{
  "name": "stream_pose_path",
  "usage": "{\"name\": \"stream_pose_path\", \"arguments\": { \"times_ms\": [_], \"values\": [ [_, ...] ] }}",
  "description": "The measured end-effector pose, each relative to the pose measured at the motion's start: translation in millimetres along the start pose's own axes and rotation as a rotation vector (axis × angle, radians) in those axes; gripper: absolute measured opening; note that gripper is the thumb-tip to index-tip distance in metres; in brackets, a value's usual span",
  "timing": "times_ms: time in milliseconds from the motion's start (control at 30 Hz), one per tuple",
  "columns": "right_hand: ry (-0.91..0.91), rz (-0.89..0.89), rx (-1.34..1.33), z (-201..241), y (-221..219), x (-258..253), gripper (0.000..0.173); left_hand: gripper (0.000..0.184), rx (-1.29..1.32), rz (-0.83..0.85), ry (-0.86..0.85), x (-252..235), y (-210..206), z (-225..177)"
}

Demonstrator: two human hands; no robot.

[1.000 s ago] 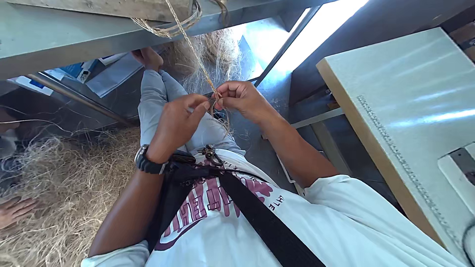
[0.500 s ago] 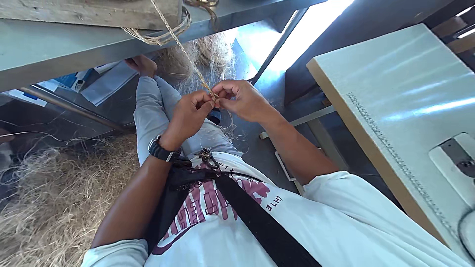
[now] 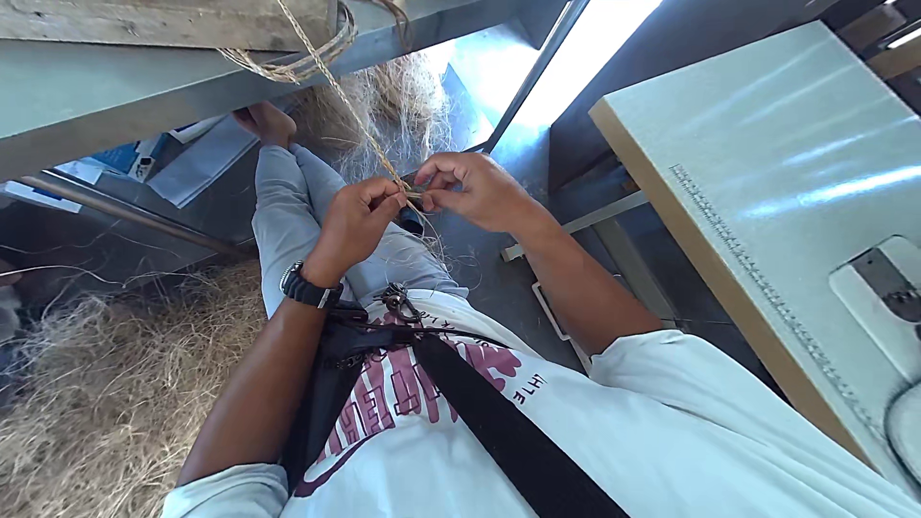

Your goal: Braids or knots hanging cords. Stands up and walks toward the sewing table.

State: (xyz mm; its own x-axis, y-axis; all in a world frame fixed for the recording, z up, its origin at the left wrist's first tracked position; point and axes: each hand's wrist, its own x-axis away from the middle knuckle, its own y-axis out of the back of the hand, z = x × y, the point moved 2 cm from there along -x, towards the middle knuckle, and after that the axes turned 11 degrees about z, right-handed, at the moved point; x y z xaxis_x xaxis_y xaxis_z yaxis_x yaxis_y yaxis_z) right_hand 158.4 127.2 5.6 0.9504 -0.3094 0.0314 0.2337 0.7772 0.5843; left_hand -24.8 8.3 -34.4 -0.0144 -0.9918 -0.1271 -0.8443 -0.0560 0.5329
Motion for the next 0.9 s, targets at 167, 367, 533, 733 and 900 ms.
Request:
{"name": "stream_pose_path", "arguments": {
  "times_ms": [167, 367, 533, 733, 900],
  "values": [
    [0.003, 0.018, -0.180, -0.9, -3.1, 8.8, 0.010, 0.022, -0.107, -0.064, 0.008, 0.7, -5.1, -5.5],
    [-0.024, 0.002, -0.282, -20.6, 5.3, 37.7, 0.010, 0.022, -0.094, -0.082, 0.017, 1.4, -5.9, 0.7],
    [-0.086, -0.060, -0.389, -41.3, -13.1, 41.9, 0.039, 0.021, 0.014, -0.088, 0.001, 0.1, -9.5, 2.0],
    [-0.098, 0.102, -0.948, -54.4, -45.6, 27.7, 0.025, 0.017, 0.178, -0.059, -0.025, 14.2, -12.2, -12.1],
    [-0.142, 0.070, -0.651, -124.1, 28.9, 81.4, 0.015, 0.016, 0.261, -0.034, 0.013, 20.2, -11.5, -7.1]
  ]
}}
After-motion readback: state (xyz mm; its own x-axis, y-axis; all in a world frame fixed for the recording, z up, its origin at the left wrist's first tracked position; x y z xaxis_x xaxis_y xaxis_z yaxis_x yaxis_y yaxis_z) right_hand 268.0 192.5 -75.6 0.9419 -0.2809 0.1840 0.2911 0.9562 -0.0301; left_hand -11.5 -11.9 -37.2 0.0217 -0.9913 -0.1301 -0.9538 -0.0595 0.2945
